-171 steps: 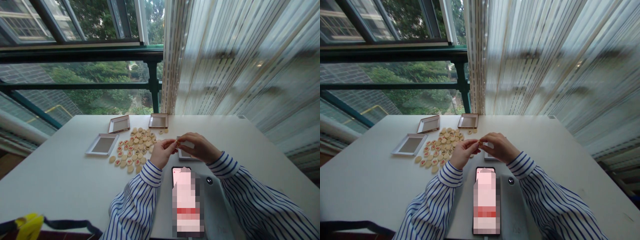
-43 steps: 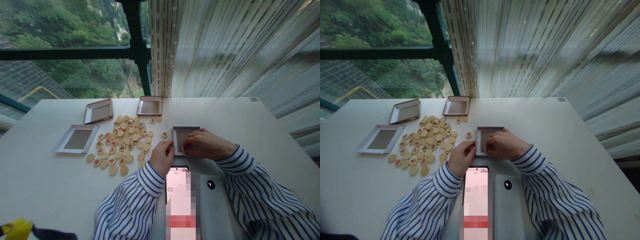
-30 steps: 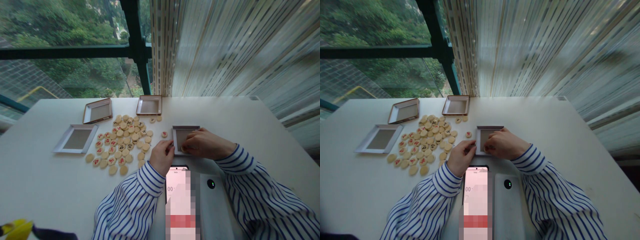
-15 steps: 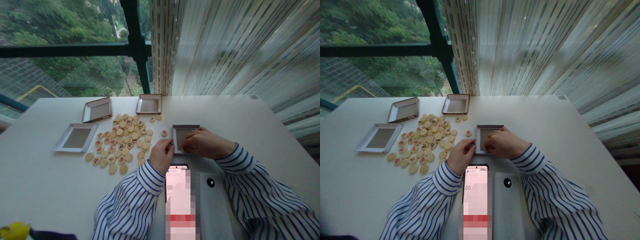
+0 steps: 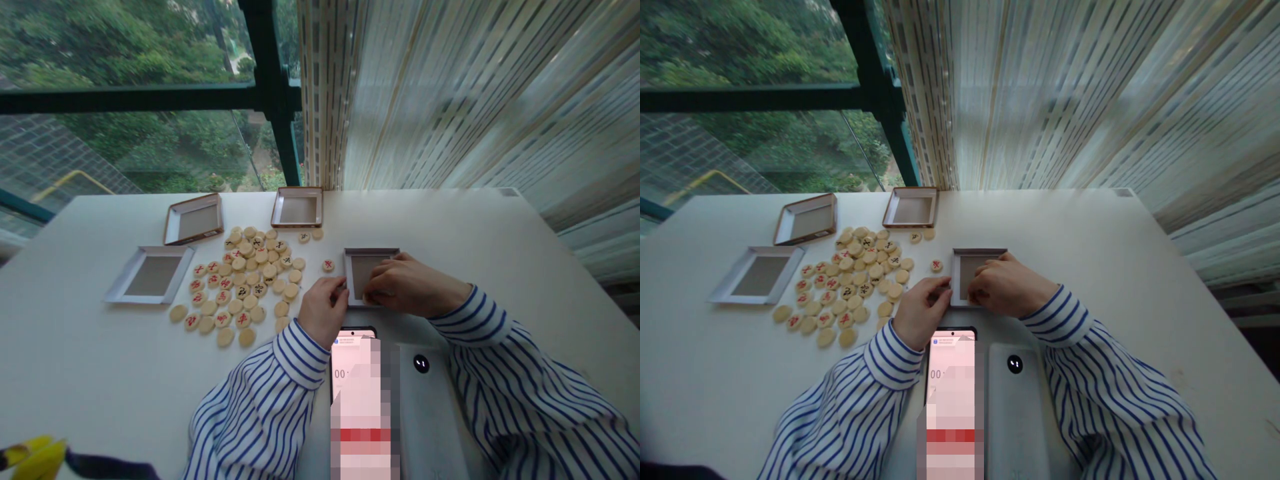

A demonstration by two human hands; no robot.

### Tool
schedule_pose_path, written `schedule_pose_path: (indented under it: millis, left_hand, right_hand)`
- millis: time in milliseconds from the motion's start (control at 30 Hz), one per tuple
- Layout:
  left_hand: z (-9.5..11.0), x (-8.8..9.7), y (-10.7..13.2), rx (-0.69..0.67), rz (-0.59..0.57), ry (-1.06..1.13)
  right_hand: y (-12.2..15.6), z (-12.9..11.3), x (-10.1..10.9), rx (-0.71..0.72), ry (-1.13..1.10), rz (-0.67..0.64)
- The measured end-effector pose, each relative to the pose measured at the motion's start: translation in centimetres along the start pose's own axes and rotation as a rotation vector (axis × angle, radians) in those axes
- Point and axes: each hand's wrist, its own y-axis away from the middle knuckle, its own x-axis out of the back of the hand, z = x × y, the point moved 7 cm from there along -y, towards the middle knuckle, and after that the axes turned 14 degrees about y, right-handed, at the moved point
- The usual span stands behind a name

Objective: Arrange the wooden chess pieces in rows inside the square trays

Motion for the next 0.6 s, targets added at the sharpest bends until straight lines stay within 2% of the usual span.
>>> schedule_pose_path:
  millis: [600]
  left_hand:
    - [0.13, 0.01, -0.05, 0.003, 0.001, -0.025]
  right_hand:
    - [0.22, 0.25, 0.41, -0.024, 0.014, 0.001]
